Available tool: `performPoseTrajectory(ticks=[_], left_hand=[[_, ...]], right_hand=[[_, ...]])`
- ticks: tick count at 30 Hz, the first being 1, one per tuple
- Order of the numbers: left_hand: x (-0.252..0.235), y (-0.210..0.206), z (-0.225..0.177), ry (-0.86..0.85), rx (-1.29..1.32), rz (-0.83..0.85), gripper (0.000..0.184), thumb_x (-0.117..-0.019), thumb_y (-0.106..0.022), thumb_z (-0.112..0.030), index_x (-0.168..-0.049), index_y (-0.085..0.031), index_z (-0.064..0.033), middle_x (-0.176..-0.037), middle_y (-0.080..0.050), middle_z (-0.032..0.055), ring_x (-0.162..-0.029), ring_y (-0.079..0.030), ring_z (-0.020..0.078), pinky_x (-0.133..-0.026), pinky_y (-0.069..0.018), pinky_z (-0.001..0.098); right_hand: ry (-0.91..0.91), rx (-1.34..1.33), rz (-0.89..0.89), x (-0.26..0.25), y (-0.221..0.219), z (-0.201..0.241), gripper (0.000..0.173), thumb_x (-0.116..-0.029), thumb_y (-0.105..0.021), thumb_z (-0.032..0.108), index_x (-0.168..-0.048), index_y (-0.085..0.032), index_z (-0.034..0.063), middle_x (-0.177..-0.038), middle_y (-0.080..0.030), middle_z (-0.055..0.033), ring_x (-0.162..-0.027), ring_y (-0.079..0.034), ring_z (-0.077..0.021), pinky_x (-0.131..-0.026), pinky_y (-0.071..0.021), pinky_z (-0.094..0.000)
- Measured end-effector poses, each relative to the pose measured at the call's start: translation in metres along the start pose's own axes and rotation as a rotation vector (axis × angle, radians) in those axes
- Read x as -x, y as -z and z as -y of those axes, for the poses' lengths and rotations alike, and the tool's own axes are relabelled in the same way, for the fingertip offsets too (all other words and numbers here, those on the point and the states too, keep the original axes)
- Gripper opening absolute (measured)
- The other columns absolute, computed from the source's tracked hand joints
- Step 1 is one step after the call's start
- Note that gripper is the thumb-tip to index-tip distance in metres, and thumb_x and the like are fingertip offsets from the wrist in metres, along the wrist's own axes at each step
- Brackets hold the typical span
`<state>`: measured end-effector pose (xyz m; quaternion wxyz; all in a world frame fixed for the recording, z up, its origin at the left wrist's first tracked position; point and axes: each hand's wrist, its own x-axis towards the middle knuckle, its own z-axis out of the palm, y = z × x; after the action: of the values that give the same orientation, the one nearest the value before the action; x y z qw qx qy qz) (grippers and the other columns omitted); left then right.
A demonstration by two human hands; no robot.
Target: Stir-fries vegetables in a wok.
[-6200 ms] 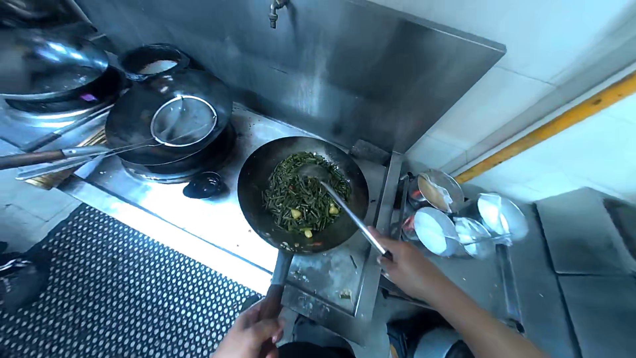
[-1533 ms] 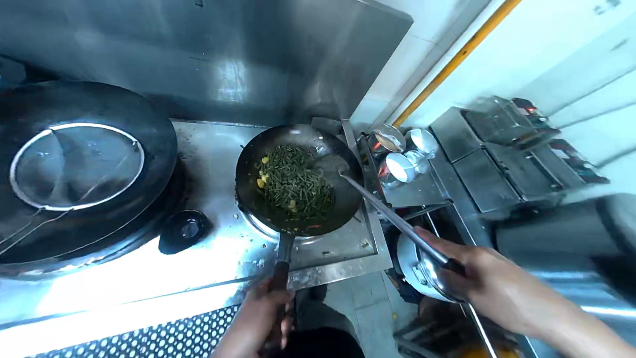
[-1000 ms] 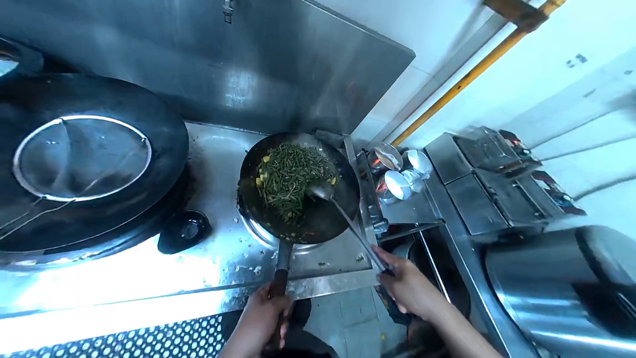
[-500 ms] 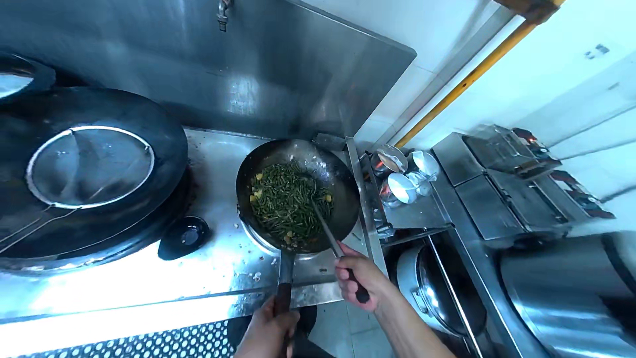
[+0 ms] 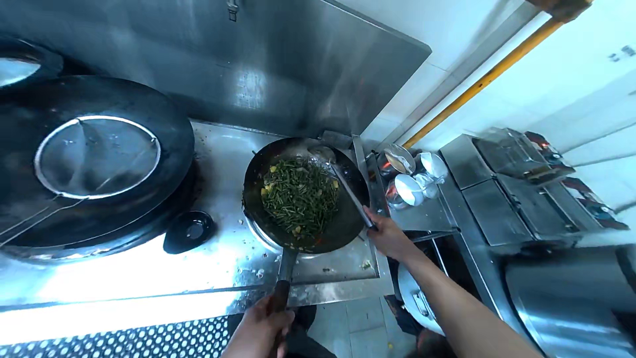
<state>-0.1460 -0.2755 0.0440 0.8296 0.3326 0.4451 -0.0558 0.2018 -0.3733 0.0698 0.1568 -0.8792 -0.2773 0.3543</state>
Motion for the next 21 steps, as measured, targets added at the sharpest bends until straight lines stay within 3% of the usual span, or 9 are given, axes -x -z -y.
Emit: performPoseTrajectory(ticks=[3, 6, 10, 12, 14, 17, 21], left_hand=[[-0.025, 0.012, 0.005, 0.02, -0.024, -0.002, 0.03, -0.1007, -0.061, -0.012, -0.128, -0.051, -0.0064, -0.078, -0.059, 0.0085, -0.048, -0.056, 0.0168, -0.042, -0.0529, 0.0315], [-0.011, -0.002, -0.002, 0.009, -0.025, -0.019, 0.024, -0.1003, -0.06, -0.01, -0.123, -0.053, -0.004, -0.076, -0.06, 0.0088, -0.049, -0.056, 0.017, -0.043, -0.0532, 0.0316], [-0.01, 0.003, 0.003, 0.009, 0.003, -0.042, 0.031, -0.1014, -0.06, -0.011, -0.13, -0.051, -0.0046, -0.077, -0.058, 0.0081, -0.049, -0.055, 0.016, -0.042, -0.0522, 0.0307], [-0.003, 0.002, -0.005, -0.019, 0.032, -0.039, 0.027, -0.1005, -0.059, -0.008, -0.126, -0.051, -0.0037, -0.075, -0.058, 0.0074, -0.048, -0.056, 0.015, -0.042, -0.0515, 0.0294], [0.011, -0.009, -0.008, 0.013, 0.034, -0.006, 0.024, -0.0994, -0.058, -0.008, -0.122, -0.05, -0.0049, -0.076, -0.058, 0.0064, -0.05, -0.057, 0.0152, -0.044, -0.053, 0.0299], [-0.006, -0.003, -0.004, 0.041, 0.033, -0.011, 0.021, -0.1015, -0.058, -0.01, -0.121, -0.051, -0.0049, -0.075, -0.057, 0.0077, -0.048, -0.056, 0.0161, -0.042, -0.0532, 0.0314], [-0.005, -0.007, -0.001, 0.041, 0.05, -0.004, 0.02, -0.1032, -0.056, -0.01, -0.121, -0.049, -0.0035, -0.075, -0.057, 0.0074, -0.048, -0.056, 0.0151, -0.042, -0.0533, 0.0298]], right_hand=[[-0.111, -0.427, 0.179, 0.004, -0.029, 0.001, 0.069, -0.1047, -0.056, 0.016, -0.165, -0.024, 0.0296, -0.076, -0.055, -0.006, -0.05, -0.051, -0.0138, -0.045, -0.0477, -0.0292], [-0.148, -0.562, 0.314, 0.033, -0.027, 0.003, 0.07, -0.1033, -0.054, 0.015, -0.165, -0.023, 0.0294, -0.071, -0.049, -0.0019, -0.047, -0.047, -0.0117, -0.042, -0.0449, -0.0273], [-0.089, -0.208, 0.319, 0.096, 0.004, 0.002, 0.072, -0.1011, -0.058, 0.02, -0.165, -0.026, 0.0324, -0.075, -0.057, -0.0055, -0.048, -0.052, -0.0153, -0.045, -0.0494, -0.0324], [-0.06, -0.019, 0.256, 0.127, 0.017, 0.012, 0.072, -0.1016, -0.058, 0.02, -0.164, -0.027, 0.0364, -0.09, -0.064, -0.0095, -0.053, -0.057, -0.0185, -0.048, -0.0526, -0.0374], [-0.059, 0.133, 0.208, 0.158, 0.028, 0.015, 0.071, -0.1013, -0.058, 0.021, -0.163, -0.027, 0.0395, -0.109, -0.068, -0.0096, -0.067, -0.064, -0.02, -0.061, -0.0581, -0.0423], [-0.068, 0.282, 0.125, 0.186, 0.042, 0.016, 0.073, -0.099, -0.06, 0.023, -0.162, -0.029, 0.0443, -0.112, -0.071, -0.008, -0.081, -0.069, -0.0221, -0.077, -0.0593, -0.0487], [-0.075, 0.456, 0.11, 0.208, 0.059, 0.019, 0.071, -0.0979, -0.06, 0.026, -0.16, -0.032, 0.0459, -0.107, -0.072, -0.0098, -0.089, -0.069, -0.0275, -0.082, -0.0563, -0.0551]])
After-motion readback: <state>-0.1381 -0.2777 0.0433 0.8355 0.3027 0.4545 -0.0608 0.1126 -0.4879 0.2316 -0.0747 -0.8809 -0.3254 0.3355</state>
